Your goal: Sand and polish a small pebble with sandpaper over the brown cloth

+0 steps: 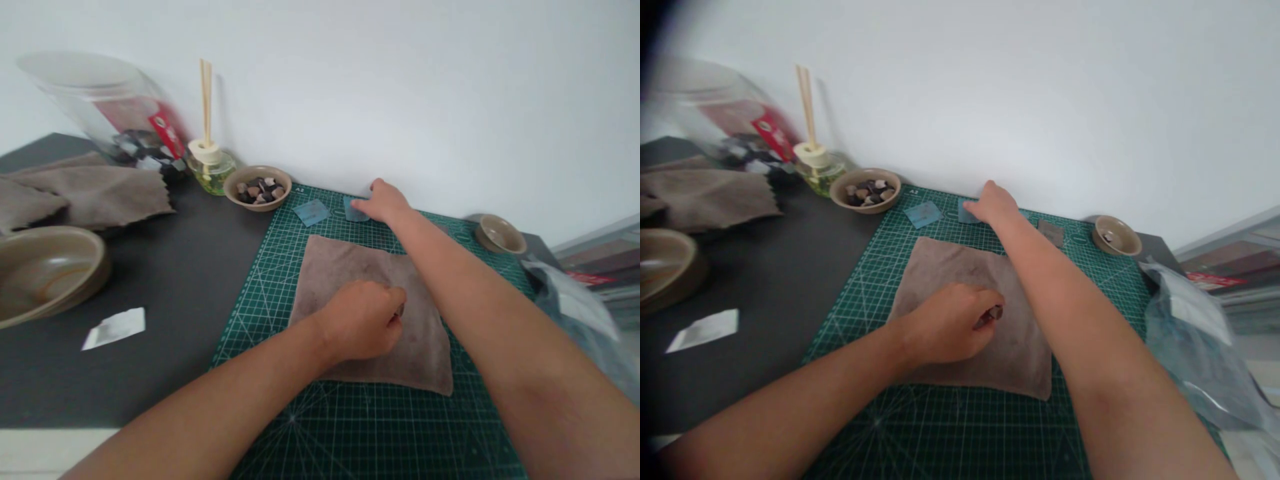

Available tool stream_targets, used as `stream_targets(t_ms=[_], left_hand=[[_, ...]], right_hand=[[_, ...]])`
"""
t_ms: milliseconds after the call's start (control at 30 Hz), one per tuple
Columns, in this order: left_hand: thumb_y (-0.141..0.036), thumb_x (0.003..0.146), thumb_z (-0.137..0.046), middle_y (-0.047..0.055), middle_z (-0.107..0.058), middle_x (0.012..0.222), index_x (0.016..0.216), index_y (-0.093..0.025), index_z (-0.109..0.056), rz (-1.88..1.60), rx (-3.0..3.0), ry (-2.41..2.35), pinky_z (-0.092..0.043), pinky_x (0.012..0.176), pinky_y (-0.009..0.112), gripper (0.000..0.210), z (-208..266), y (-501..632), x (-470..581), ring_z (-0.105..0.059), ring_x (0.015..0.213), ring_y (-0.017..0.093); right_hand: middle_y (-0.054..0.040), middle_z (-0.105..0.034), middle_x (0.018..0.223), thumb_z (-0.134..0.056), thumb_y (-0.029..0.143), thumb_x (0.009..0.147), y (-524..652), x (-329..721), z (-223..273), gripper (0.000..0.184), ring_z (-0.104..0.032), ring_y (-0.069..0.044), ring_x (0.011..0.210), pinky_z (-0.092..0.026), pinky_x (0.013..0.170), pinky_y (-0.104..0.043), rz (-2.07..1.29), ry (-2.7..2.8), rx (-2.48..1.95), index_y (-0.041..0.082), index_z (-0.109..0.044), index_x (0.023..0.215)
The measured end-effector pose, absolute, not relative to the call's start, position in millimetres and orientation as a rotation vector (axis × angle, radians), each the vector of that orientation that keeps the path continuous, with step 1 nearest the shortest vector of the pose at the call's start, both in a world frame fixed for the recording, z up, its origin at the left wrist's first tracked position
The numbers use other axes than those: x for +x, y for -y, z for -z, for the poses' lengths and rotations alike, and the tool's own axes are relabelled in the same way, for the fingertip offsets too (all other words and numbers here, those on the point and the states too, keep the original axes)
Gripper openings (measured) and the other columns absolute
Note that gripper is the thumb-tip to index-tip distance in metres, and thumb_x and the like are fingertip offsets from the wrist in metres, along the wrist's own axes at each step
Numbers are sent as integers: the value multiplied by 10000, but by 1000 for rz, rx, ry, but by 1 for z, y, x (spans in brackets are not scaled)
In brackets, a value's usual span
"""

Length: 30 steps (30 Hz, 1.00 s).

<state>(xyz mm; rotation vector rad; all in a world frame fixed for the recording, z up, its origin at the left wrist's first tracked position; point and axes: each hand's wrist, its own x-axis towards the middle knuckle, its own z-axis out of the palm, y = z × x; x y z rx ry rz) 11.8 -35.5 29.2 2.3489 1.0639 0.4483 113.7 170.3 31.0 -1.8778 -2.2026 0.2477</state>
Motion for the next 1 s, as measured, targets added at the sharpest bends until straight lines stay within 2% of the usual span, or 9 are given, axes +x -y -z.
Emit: stream_targets(t_ms=[67, 133, 267, 433, 567, 700, 800, 900, 1000], left_hand=[[-189, 839, -554, 89, -761, 854, 864, -193, -686, -455, 2352, -1072, -486, 610, 343, 135, -29, 36, 12, -701, 752, 251], [-177, 834, -557, 101, -759, 849, 854, -186, -683, -486, 2347, -1065, -495, 618, 353, 128, -29, 37, 12, -709, 763, 270], [-152, 807, -554, 126, -752, 833, 838, -177, -687, -541, 2335, -1026, -494, 612, 381, 139, -29, 37, 11, -701, 732, 292], [-151, 802, -542, 116, -749, 809, 834, -181, -692, -527, 2334, -1031, -473, 594, 366, 156, -30, 36, 11, -687, 711, 269], [-153, 801, -542, 106, -742, 790, 810, -181, -667, -527, 2336, -1022, -446, 578, 355, 128, -29, 35, 11, -693, 698, 270], [-149, 794, -541, 112, -745, 804, 822, -176, -674, -537, 2305, -1014, -462, 592, 357, 138, -28, 34, 11, -695, 720, 274], [-144, 789, -545, 87, -740, 793, 816, -180, -680, -548, 2274, -1020, -465, 605, 340, 143, -29, 34, 11, -682, 713, 248], [-129, 798, -533, 68, -734, 778, 794, -174, -678, -568, 2255, -1017, -446, 598, 321, 152, -29, 35, 11, -664, 683, 218], [-111, 809, -517, 65, -749, 815, 870, -157, -716, -624, 2184, -999, -467, 633, 317, 214, -26, 34, 12, -665, 702, 207]], right_hand=[[-258, -679, 1249, -860, 392, 685, -175, 95, -26, 747, -632, -389, 1189, -506, 1011, -490, -293, 2211, -1910, 57, -593, 1296], [-233, -711, 1169, -889, 298, 644, -180, 82, -22, 670, -656, -369, 1150, -530, 983, -462, -358, 2223, -1920, 84, -634, 1225], [-171, -742, 955, -925, 251, 577, -188, 79, -24, 462, -684, -358, 1099, -569, 921, -427, -489, 2248, -1904, 142, -704, 968], [-85, -693, 705, -969, 217, 443, -187, 97, -31, 448, -724, -338, 900, -610, 782, -439, -618, 2202, -1947, 198, -664, 771], [-36, -679, 662, -911, 125, 503, -184, 93, -27, 474, -706, -282, 699, -615, 665, -453, -712, 2098, -1994, 198, -643, 887], [-100, -717, 864, -797, 57, 601, -170, 87, -23, 515, -704, -270, 770, -601, 708, -428, -688, 1992, -1835, 154, -596, 1065], [-78, -712, 963, -718, 117, 704, -140, 99, -30, 492, -689, -217, 769, -586, 673, -351, -707, 1921, -1679, 175, -549, 1162], [-23, -677, 830, -716, 189, 713, -92, 128, -42, 300, -631, -180, 644, -545, 566, -313, -906, 1772, -1382, 213, -575, 976], [-2, -674, 845, -755, 243, 701, -40, 162, -52, 305, -633, -178, 677, -543, 556, -304, -1078, 1580, -1231, 239, -584, 953]])
